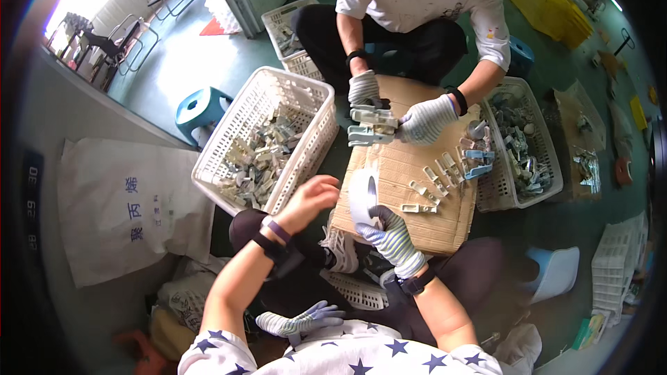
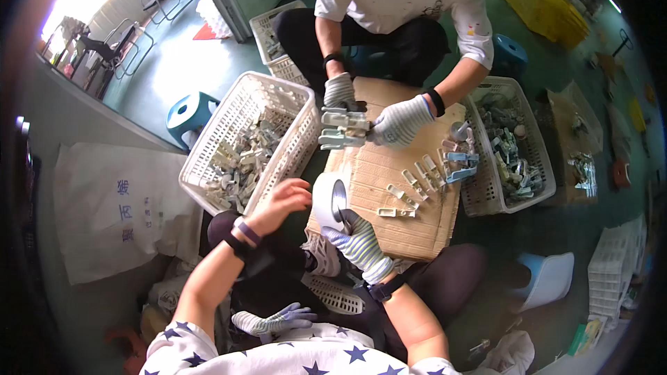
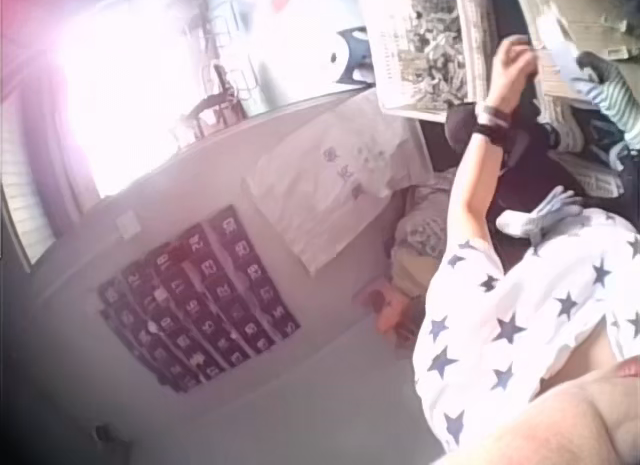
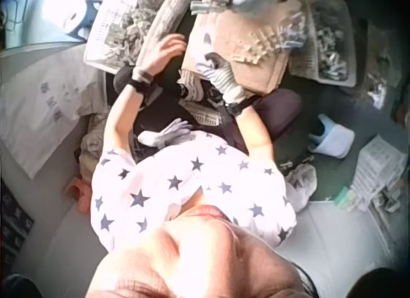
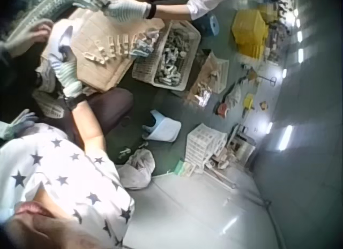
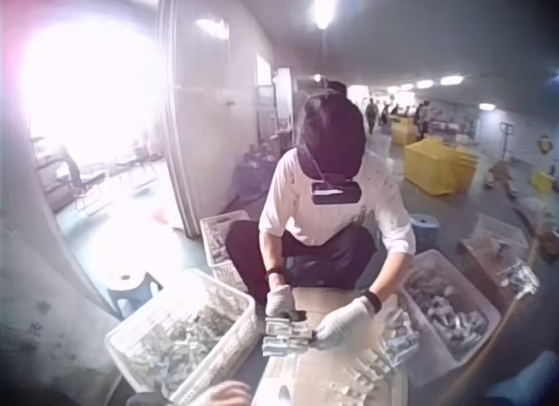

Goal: The recorder is assembling small plastic and metal components, likely clips or fasteners, using tape and manual assembly while sitting on the floor of a manufacturing facility.

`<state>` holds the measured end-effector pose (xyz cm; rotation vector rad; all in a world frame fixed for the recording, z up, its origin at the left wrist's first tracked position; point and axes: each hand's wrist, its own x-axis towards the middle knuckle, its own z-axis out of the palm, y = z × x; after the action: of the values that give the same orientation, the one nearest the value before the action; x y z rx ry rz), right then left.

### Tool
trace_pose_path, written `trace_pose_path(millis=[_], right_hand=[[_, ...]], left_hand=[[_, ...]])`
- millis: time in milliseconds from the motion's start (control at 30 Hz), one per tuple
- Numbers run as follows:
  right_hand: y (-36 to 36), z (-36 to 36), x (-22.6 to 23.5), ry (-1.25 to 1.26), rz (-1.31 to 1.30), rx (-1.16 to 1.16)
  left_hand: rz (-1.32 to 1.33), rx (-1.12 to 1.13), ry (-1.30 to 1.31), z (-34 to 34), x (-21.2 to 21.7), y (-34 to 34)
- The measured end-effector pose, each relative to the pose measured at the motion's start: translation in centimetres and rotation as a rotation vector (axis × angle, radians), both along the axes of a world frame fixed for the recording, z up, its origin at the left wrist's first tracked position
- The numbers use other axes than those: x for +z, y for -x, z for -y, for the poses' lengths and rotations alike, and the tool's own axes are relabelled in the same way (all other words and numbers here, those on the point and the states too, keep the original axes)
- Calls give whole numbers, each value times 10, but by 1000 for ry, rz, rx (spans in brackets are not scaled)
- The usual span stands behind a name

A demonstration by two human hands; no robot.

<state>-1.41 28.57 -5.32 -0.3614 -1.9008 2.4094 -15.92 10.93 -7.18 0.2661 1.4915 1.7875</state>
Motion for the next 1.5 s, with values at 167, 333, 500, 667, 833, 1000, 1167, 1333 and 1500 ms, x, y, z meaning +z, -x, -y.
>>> trace_pose_path(millis=[167, 333, 500, 667, 833, 1000, 1167, 1333, 1500], right_hand=[[-28, 34, -1, -93, 74, 50], [-47, 58, -12, 24, 9, 0], [-79, 73, -1, 9, 100, 109], [-91, 80, 0, 431, 254, 124], [-92, 76, -19, 404, 335, 187], [-92, 74, -19, 284, 386, 246], [-92, 67, -15, 339, 454, 248], [-90, 65, -15, 326, 510, 242], [-92, 63, -30, 304, 529, 210]], left_hand=[[-66, 65, -114, 3, -3, -71], [-148, 89, -78, 1, -25, -92], [-535, -23, -18, 7, -38, -86], [-226, -103, 8, 16, -39, -103], [-68, -129, -49, 17, -63, -104], [-152, -222, 78, 15, -87, -101], [45, -217, 97, 11, -85, -104], [-19, -198, 148, 10, -92, -105], [-18, -179, 192, 5, -95, -106]])
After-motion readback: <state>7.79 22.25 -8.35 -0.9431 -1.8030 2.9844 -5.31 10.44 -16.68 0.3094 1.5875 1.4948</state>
